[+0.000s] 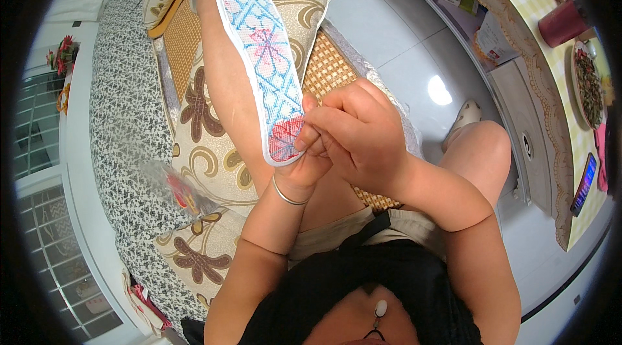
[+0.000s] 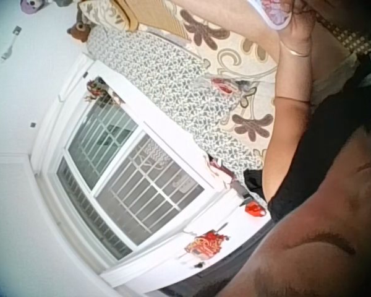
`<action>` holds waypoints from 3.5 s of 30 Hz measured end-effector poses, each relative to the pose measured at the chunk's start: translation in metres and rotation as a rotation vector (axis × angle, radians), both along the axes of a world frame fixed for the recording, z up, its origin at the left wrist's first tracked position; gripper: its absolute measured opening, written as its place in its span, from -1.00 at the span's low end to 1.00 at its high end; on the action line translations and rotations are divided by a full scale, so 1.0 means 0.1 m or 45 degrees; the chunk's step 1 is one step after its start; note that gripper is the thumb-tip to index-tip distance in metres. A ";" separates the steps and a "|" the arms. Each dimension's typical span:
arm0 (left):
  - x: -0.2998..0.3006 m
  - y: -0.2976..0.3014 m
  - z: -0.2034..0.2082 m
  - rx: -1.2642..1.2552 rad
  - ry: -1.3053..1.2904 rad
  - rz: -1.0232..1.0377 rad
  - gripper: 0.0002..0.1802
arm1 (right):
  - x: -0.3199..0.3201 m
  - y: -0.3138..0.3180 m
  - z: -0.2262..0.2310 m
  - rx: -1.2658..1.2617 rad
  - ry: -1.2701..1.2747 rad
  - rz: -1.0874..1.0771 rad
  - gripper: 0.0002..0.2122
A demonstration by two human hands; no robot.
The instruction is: The person sews a colorful patterned insole by hand using a needle and red thread.
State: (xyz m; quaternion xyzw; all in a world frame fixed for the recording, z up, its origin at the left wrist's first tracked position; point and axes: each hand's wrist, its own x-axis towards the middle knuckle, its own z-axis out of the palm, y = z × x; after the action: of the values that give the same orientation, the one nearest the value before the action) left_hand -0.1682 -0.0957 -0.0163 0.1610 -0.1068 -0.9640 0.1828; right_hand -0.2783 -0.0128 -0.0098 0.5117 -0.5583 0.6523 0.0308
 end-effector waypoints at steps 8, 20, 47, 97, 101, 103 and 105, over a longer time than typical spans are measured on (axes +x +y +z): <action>0.04 -0.02 -0.07 0.042 -0.009 -0.011 -0.79 | 0.01 0.00 0.01 0.053 -0.032 -0.004 -0.91; 0.05 -0.03 -0.05 -1.012 -0.441 0.308 -0.84 | -0.24 -0.13 -0.39 0.334 -1.472 0.890 -0.87; 0.07 -0.09 0.00 -1.152 -0.558 0.267 -0.76 | -0.26 -0.16 -0.40 0.081 -0.524 -0.103 -0.88; 0.05 0.04 0.00 -1.452 -0.557 0.448 -0.76 | -0.06 0.02 -0.24 0.171 0.175 -0.115 -0.81; 0.05 0.04 0.01 -1.506 -0.591 0.415 -0.75 | -0.07 0.02 -0.25 0.177 0.207 -0.141 -0.83; 0.06 0.05 0.01 -1.552 -0.613 0.415 -0.75 | -0.06 0.02 -0.25 0.177 0.215 -0.152 -0.84; 0.07 0.04 -0.02 -1.612 -0.623 0.415 -0.75 | -0.06 0.03 -0.24 0.193 0.218 -0.152 -0.85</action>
State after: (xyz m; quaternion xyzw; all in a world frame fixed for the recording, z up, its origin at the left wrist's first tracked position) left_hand -0.1612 -0.0914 -0.0182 0.2498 -0.6607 -0.6127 0.3545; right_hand -0.2842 -0.0096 -0.0335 0.5322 -0.6307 0.5593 0.0782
